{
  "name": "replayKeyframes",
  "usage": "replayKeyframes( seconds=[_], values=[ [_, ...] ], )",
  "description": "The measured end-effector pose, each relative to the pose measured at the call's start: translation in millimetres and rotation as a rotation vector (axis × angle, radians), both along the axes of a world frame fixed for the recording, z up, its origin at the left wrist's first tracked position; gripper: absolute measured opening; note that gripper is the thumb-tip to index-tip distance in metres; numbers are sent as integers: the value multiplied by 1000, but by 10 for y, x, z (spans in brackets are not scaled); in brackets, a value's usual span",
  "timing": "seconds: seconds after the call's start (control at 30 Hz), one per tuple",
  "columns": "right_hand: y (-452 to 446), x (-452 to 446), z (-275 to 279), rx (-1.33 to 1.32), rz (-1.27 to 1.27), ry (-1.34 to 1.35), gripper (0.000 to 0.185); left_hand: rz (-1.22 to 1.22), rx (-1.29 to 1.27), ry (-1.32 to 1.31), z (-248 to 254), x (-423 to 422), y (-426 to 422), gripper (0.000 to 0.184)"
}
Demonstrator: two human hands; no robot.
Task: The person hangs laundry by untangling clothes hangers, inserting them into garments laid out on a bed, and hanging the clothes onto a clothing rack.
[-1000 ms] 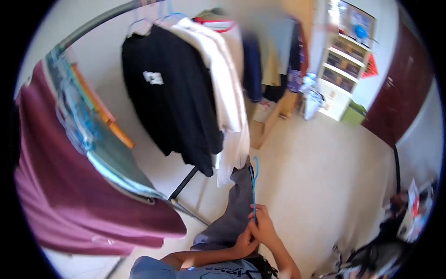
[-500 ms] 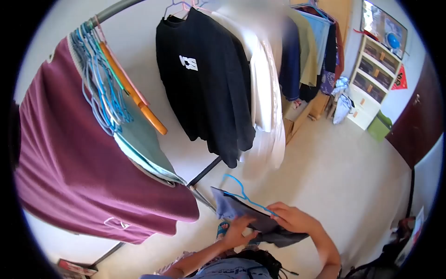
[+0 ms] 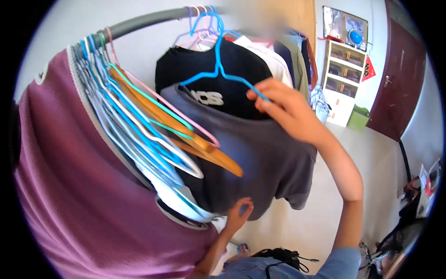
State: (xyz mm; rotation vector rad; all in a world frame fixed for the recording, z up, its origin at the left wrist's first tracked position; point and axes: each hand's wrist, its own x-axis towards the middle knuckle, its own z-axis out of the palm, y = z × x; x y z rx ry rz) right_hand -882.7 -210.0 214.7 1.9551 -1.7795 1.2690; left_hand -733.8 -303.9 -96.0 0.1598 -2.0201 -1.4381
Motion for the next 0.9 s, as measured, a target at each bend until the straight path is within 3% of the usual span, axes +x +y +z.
replayKeyframes(
  seconds=[0.13,0.2,0.27,0.37,0.4,0.47,0.5,0.57,0.6,0.63,0.7,0.83,0.87,0.9],
  values=[
    [-733,-17,559,-167,104,-112,21,-43,-30,19,131,84,-187,17],
    [-1075,-5,799,-172,27,-94,24,-46,28,14,166,93,-228,14],
    [-1422,-189,964,-149,-99,280,26,-32,36,56,188,106,-292,13],
    [-1709,-259,784,-166,-26,77,24,-38,55,74,209,143,-337,13],
    [-1712,-256,703,10,-72,-7,24,-19,12,83,154,159,-379,13],
    [-1756,-348,487,58,-130,2,24,-45,-22,45,5,155,-440,14],
    [-1842,-406,377,32,-128,-157,22,-53,-12,-25,27,162,-452,13],
    [-1857,-464,388,-86,-208,8,19,-90,99,-56,-121,133,-444,11],
    [-1853,-426,395,-80,-280,-68,18,-108,95,-67,-100,153,-403,11],
    [-1826,-387,385,-122,-395,27,15,-94,35,-81,-63,184,-339,10],
    [-1778,-397,383,-67,-515,-56,15,-289,162,-26,-342,145,-264,10],
    [-2102,-813,333,-231,-629,266,10,-317,110,-217,-516,-21,-29,11],
    [-2201,-963,302,-167,-651,349,15,-362,89,-275,-501,-117,-58,11],
    [-1906,-865,198,-309,-675,412,19,-408,64,-321,-490,-151,-48,11]
  ],
)
